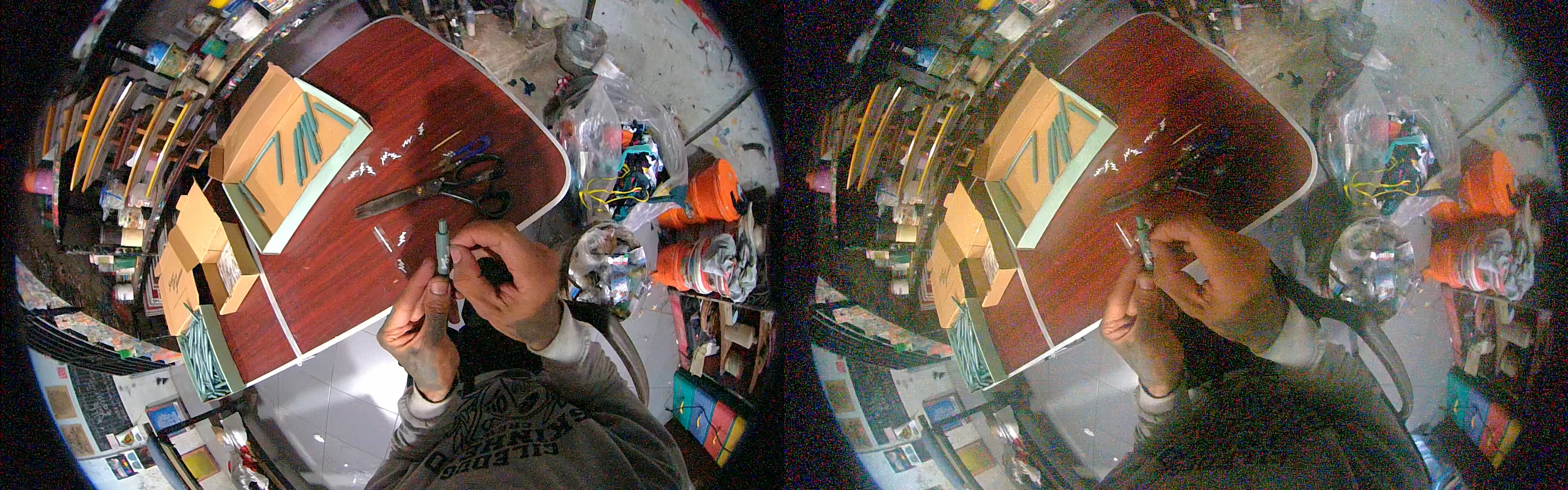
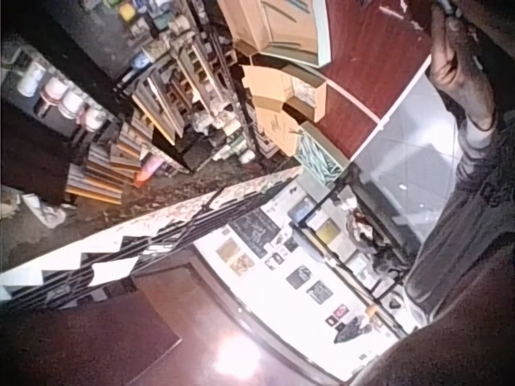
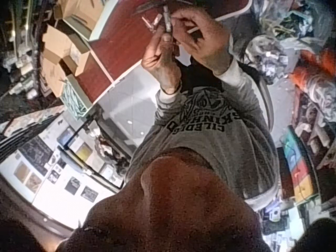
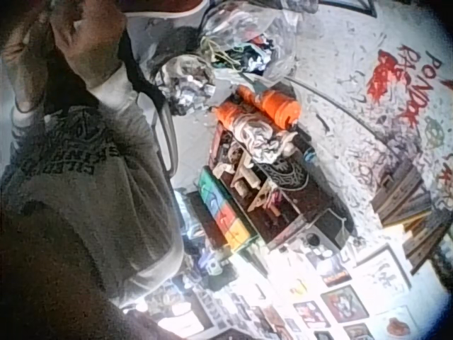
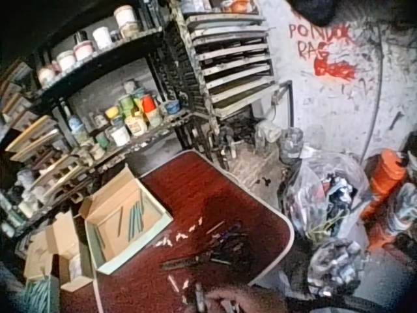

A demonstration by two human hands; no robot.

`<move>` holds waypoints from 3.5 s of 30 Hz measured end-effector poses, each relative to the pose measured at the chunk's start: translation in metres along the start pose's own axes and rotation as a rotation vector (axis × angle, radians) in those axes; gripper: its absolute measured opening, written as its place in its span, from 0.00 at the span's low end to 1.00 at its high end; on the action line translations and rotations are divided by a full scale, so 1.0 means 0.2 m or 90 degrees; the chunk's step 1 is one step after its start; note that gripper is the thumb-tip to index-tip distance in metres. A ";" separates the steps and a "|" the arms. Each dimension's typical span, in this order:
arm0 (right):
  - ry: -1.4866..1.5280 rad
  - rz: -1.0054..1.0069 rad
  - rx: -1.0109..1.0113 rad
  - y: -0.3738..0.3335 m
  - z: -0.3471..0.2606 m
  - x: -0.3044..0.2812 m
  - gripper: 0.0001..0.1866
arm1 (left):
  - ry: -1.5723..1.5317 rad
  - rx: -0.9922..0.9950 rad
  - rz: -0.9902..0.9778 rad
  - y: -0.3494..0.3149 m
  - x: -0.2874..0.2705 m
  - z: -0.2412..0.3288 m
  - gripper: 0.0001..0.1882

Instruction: The person inserts a small white connector into a green plastic tube and uses scissors to trim the connection.

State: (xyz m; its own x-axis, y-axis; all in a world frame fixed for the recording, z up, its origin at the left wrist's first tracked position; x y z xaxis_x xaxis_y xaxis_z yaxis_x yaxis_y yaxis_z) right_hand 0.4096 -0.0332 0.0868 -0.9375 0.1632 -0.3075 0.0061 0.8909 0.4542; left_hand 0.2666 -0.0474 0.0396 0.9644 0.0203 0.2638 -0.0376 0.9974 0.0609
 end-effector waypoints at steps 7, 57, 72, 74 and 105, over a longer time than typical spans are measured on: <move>-0.100 -0.056 -0.140 0.05 0.01 -0.01 0.13 | -0.045 -0.042 0.003 0.00 -0.01 0.01 0.16; -0.200 -0.116 -0.298 0.11 0.07 -0.02 0.14 | -0.006 -0.075 -0.001 0.04 0.00 0.03 0.15; -0.233 -0.185 -0.387 0.07 0.08 0.02 0.09 | -0.015 -0.093 0.005 0.04 -0.01 -0.02 0.15; -0.222 -0.238 -0.348 0.04 0.11 0.03 0.16 | -0.008 -0.116 0.004 0.04 -0.03 -0.05 0.15; -0.434 -0.182 0.441 -1.06 1.45 -1.05 0.20 | -0.070 0.101 0.115 0.22 -0.92 0.14 0.21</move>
State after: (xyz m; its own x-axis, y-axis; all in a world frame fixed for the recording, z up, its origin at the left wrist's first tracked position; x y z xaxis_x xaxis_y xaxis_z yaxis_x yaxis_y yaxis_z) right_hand 0.7065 -0.1342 -0.1874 -0.5382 -0.0809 -0.8389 0.2160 0.9489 -0.2301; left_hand 0.0803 -0.0096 0.0199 0.9041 0.1813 0.3870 -0.2561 0.9548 0.1509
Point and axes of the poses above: each hand's wrist, its own y-axis towards the middle knuckle, its own x-axis out of the palm, z = x × y, the point moved 6 cm from there along y, towards the middle knuckle, and after that the axes turned 11 degrees about -z, right-handed, at the moved point
